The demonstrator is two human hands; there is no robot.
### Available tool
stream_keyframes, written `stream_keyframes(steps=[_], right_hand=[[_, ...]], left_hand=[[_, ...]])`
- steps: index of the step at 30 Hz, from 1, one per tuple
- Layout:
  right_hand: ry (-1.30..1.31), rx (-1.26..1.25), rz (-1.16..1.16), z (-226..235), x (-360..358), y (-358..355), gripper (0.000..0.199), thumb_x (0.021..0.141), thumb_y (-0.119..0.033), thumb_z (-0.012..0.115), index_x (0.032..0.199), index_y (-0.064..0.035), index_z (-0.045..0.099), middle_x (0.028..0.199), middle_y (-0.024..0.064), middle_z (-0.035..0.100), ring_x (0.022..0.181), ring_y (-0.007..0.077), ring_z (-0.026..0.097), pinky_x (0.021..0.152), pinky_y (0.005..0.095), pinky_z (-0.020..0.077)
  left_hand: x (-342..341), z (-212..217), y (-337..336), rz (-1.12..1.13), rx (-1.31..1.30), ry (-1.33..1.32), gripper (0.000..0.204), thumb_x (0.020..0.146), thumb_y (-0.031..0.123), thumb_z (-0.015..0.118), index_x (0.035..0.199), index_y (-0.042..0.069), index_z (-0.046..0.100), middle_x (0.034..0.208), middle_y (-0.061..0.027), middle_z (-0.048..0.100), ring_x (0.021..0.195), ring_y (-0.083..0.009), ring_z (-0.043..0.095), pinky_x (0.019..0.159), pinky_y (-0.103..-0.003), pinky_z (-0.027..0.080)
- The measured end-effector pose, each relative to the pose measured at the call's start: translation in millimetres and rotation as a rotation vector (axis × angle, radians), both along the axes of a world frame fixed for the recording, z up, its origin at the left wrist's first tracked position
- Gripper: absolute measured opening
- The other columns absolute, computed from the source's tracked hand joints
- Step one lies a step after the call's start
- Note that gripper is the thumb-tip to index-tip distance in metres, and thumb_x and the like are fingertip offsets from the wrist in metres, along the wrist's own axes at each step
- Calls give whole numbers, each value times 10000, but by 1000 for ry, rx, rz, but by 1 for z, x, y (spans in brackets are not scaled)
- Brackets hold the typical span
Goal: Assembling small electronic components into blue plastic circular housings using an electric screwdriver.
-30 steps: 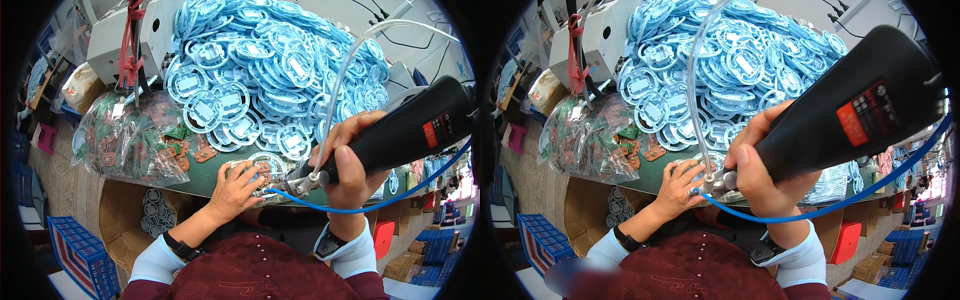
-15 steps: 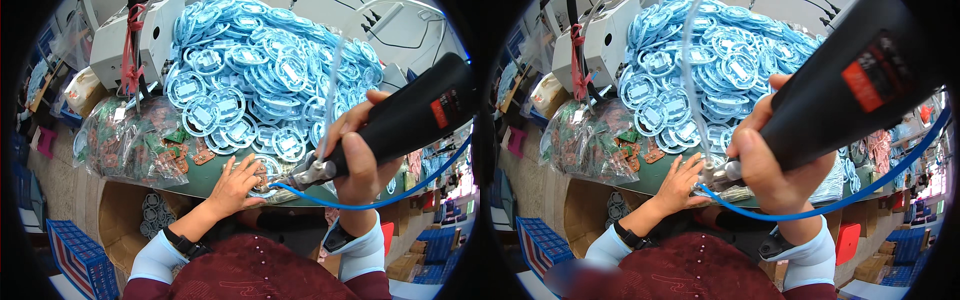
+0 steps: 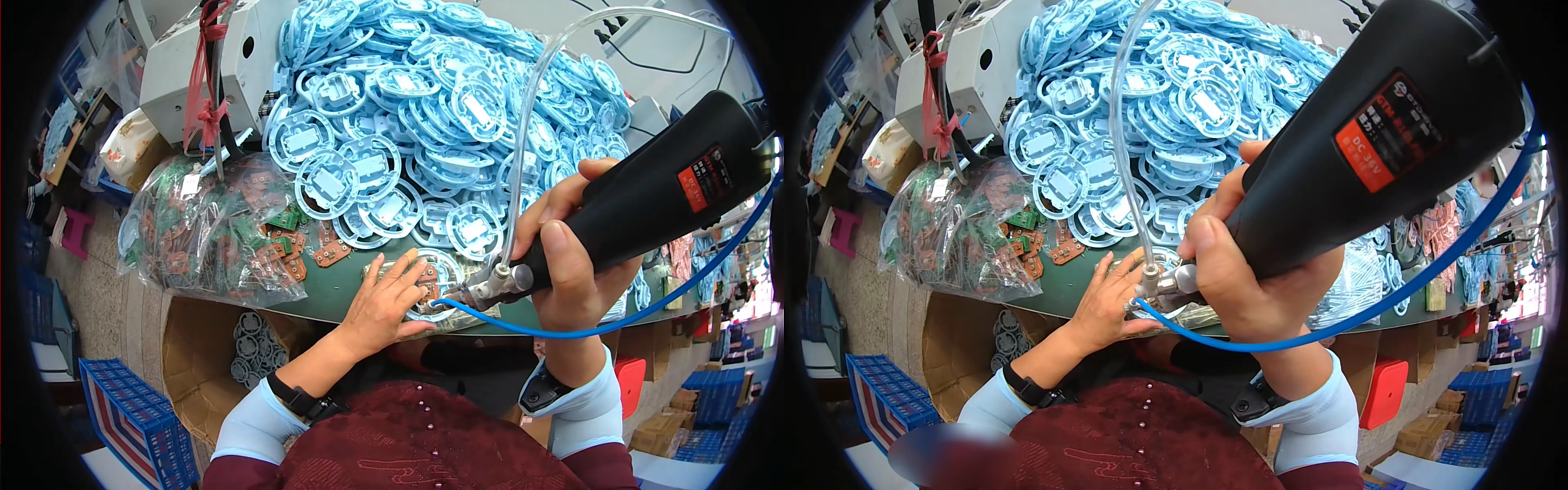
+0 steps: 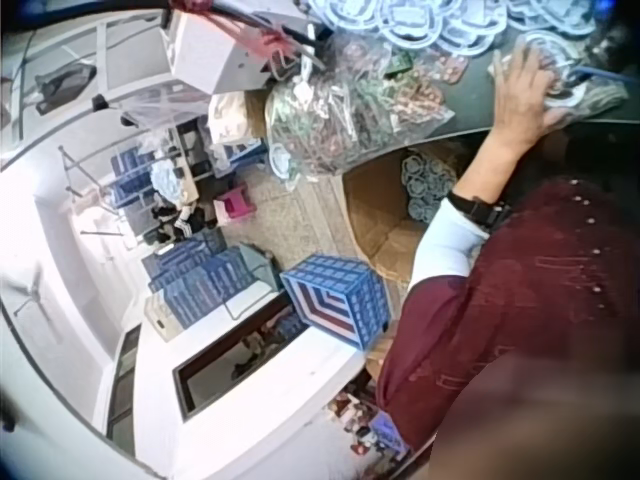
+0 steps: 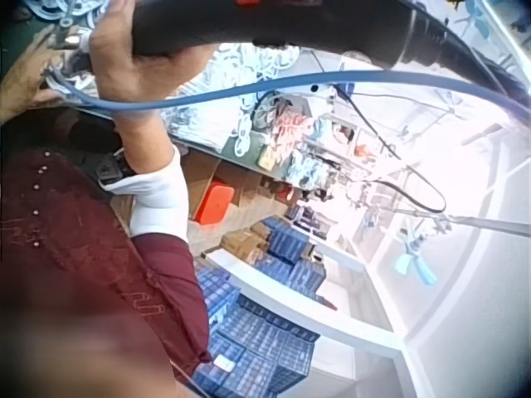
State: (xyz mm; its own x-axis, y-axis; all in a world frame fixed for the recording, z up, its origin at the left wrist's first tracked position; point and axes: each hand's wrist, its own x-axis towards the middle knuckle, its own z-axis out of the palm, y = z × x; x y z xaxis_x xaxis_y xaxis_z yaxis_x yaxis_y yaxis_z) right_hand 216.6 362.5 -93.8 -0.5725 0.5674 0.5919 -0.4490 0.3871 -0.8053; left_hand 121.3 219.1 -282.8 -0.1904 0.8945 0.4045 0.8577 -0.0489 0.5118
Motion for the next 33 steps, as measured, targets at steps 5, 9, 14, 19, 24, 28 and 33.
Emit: stream_keyframes(steps=[5,9,14,19,24,28,33], right_hand=[[47,-48,97,-6,-1,6,524,799,81,621,1278,79,410,795,98,588,638,148,615,601,288,524],[103,-99,149,-10,5,0,534,784,85,632,1269,78,408,814,102,603,661,145,628,636,286,528],[-40,97,71,-13,2,3,544,823,12,602,1318,15,378,816,81,532,600,177,589,572,319,522],[93,-60,-126,12,15,28,517,835,-13,581,1309,88,402,776,85,530,587,162,575,539,272,503],[36,142,-352,24,12,69,463,850,41,600,1290,77,461,800,57,558,627,138,601,610,270,502],[-171,328,-572,16,24,117,481,841,-26,698,1272,33,493,864,57,583,717,131,614,684,264,506],[68,514,-842,-7,57,137,433,898,-16,663,1290,46,490,1221,129,520,1087,200,543,914,340,475]], left_hand=[[-1,-1,0,1,10,6,513,708,382,825,1035,80,572,1398,-148,514,1385,-347,399,1079,-612,301],[-2,0,2,-9,2,39,509,707,374,827,1031,78,570,1391,-146,519,1383,-347,401,1076,-616,302],[-5,5,-3,-3,-21,35,499,709,375,824,1021,80,569,1383,-141,529,1379,-336,407,1065,-623,310],[2,3,-4,-29,-5,21,502,722,390,816,1050,84,591,1410,-125,511,1387,-313,398,1074,-629,291],[-2,6,-4,-37,-82,60,504,744,458,789,1034,89,607,1425,-108,500,1409,-300,371,1091,-657,227],[-9,16,4,-56,-72,41,452,758,445,788,994,104,610,1396,-108,519,1385,-299,401,1078,-661,235],[-9,7,5,-37,18,103,345,810,392,743,1026,146,632,1349,-95,544,1336,-293,443,1041,-644,297]])
